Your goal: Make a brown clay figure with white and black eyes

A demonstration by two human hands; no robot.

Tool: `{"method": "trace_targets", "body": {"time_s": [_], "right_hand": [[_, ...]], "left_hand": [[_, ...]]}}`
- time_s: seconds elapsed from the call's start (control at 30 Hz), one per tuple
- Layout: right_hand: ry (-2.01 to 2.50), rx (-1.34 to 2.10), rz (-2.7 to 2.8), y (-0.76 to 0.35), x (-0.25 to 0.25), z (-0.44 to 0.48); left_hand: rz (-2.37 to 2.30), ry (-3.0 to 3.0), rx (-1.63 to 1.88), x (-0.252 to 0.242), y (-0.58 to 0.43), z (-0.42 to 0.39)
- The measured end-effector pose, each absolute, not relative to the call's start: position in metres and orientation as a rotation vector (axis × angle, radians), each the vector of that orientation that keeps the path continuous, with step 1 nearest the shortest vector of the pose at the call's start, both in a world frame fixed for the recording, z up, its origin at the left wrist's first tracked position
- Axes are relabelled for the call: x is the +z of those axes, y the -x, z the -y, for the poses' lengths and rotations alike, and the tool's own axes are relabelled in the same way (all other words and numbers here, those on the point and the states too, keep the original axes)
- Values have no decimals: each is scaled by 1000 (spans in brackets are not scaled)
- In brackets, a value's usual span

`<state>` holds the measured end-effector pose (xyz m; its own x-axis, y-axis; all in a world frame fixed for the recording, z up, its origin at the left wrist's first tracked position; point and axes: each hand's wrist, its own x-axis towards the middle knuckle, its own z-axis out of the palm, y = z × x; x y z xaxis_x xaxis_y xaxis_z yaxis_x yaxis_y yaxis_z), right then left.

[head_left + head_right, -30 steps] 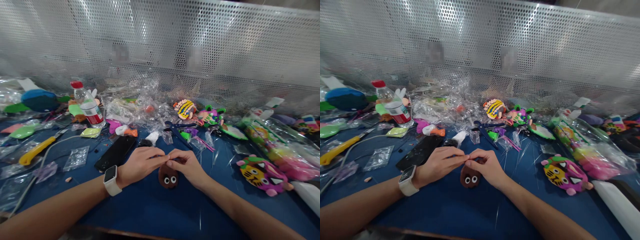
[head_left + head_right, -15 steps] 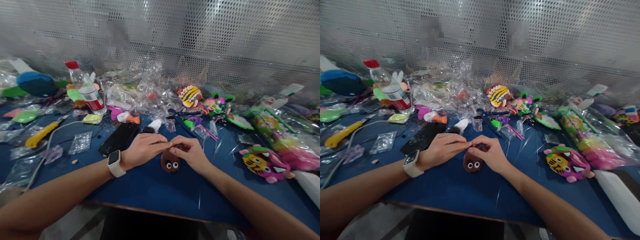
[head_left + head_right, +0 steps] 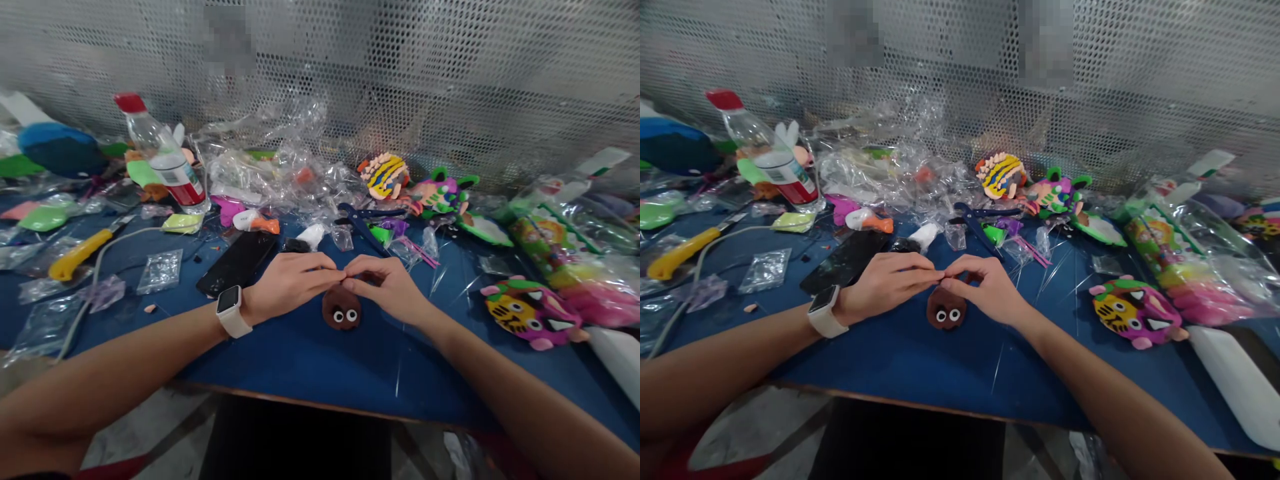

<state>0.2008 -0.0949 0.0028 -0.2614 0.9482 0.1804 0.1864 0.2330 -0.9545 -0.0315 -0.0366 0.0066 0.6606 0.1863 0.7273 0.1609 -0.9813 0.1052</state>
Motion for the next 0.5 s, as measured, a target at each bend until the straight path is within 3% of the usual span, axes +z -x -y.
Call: {"method": "trace_targets", "body": {"time_s": [0.5], "right_hand": [[1252, 1066, 1955, -216, 19, 93]], "left_hand": [[-232, -2887, 993, 3, 29, 34]]}}
